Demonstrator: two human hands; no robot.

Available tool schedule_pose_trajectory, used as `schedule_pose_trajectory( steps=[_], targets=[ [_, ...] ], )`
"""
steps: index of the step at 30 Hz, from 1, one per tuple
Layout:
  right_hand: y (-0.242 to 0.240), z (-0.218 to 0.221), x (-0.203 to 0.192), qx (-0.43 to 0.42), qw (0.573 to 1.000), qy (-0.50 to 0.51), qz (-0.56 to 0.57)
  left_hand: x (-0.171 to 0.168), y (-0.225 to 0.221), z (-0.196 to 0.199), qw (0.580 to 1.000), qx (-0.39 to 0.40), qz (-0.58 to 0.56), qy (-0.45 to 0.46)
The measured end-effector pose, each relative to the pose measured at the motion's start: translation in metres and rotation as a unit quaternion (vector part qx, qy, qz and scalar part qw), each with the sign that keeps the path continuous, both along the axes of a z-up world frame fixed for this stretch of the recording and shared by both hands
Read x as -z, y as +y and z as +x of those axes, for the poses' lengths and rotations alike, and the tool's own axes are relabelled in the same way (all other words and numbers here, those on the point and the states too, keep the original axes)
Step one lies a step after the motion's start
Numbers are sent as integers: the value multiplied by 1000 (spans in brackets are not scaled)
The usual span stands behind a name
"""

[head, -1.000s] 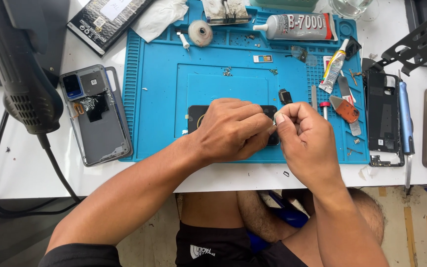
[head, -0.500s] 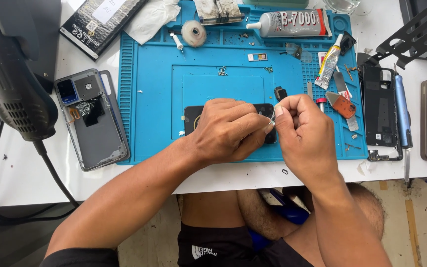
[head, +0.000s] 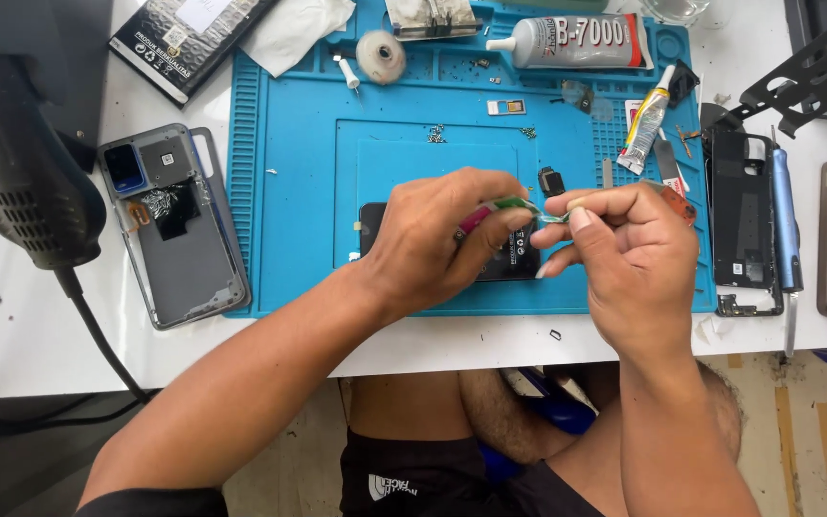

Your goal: Testing a replacement mobile phone screen and cleaning it before final assembly.

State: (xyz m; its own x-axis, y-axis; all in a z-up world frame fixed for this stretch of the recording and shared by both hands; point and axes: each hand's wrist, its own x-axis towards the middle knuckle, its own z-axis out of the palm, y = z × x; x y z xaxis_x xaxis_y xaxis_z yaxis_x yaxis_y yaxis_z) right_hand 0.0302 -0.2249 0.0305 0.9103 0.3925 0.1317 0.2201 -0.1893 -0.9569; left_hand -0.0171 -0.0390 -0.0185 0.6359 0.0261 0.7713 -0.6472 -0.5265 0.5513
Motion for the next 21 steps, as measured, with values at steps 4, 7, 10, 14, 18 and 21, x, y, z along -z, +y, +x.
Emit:
schedule_pose_trajectory(
  steps=[4, 7, 10, 14, 18, 21],
  targets=[
    [-5, -1, 5, -10, 999, 19, 38, 2, -3, 1, 988, 23, -106, 112],
    [-8, -1, 11, -29, 996, 16, 79, -2, -4, 1, 979, 50, -152, 127],
    [-6, -4, 9, -38, 994, 39, 99, -9, -5, 1, 969, 66, -189, 147],
    [-1, -5, 6, -36, 995, 66, 63, -16, -4, 1, 964, 34, -204, 167],
    [4, -4, 3, -38, 994, 82, 58, -12, -7, 5, 936, 52, -293, 187],
    [9, -6, -1, -34, 997, 65, 30, -7, -7, 5, 927, 64, -318, 186]
  ],
)
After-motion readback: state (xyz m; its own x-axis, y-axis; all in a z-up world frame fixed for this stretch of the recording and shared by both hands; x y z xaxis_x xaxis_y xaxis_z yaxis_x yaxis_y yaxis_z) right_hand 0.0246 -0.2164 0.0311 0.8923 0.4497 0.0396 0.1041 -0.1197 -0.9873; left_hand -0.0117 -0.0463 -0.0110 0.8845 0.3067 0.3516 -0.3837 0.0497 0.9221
